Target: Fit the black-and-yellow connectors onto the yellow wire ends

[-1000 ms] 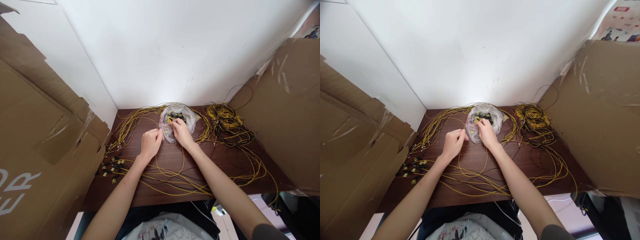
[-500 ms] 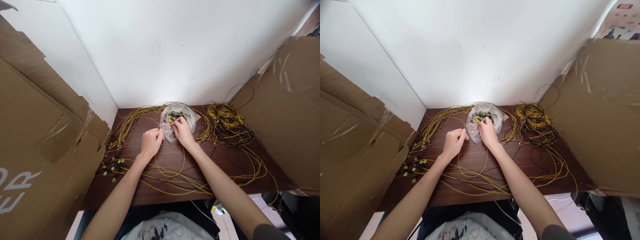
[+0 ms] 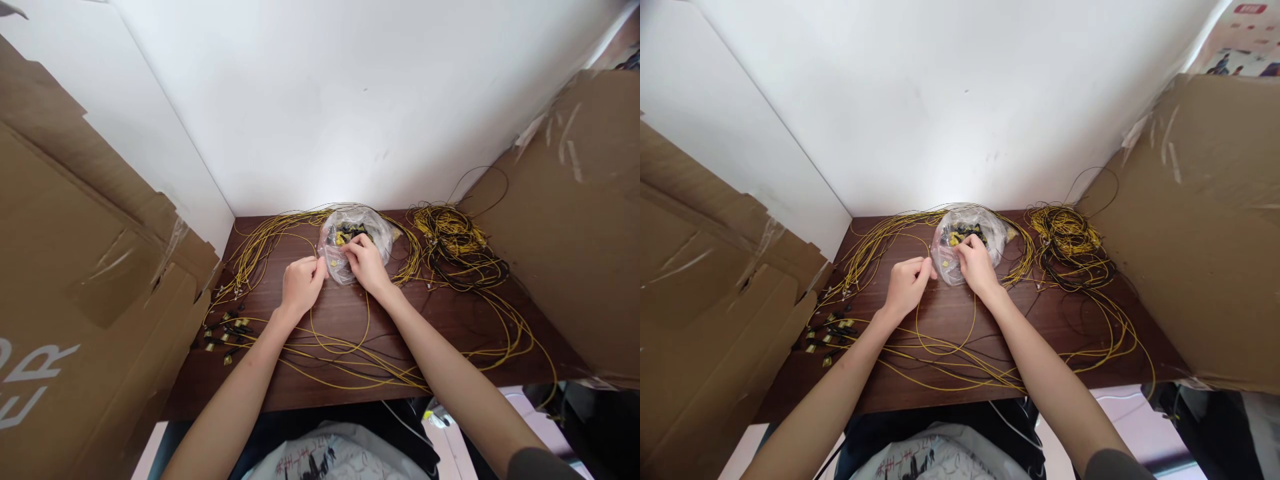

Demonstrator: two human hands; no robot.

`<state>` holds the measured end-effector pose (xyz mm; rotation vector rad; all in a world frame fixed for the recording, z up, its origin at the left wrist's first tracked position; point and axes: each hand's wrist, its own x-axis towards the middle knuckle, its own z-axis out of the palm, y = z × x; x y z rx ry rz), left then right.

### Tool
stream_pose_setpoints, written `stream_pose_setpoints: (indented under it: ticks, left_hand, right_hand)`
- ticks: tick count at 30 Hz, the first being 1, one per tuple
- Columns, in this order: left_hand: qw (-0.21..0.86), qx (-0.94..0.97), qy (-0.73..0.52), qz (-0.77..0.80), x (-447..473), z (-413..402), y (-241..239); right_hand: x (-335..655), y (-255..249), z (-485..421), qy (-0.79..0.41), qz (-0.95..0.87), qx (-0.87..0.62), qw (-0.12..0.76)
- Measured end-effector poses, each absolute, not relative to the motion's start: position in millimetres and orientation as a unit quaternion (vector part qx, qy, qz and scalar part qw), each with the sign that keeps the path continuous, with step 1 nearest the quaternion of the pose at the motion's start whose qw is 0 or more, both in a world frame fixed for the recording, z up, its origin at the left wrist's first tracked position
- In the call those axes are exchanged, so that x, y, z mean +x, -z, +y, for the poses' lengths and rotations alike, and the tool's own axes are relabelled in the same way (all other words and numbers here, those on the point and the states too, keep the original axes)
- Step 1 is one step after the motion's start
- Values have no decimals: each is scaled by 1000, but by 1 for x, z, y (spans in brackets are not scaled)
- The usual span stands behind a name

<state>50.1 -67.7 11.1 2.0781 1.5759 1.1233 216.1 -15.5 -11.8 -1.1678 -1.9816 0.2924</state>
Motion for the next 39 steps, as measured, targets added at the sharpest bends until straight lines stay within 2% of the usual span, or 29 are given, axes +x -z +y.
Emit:
stream_pose_setpoints:
  ticks: [7,13,19,29,39]
  left_hand:
    - [130,714,-425,541,49,-67,-11]
    - [135,721,-443,515,50,-65,-10]
    - [133,741,-449,482,49,-64,-6]
    - [168,687,-510,490,51,-65,-12]
    - [207,645,-547,493,49,-62,-9]
  right_hand:
    - [213,4,-21,-280,-709,-451,464]
    - [208,0,-25,-503,-614,-387,469]
    - [205,-5,-30,-608,-532,-362,464]
    - [204,-6,-31,-675,-454,-304,496]
    - [203,-5,-32,-628,-478,-355,501]
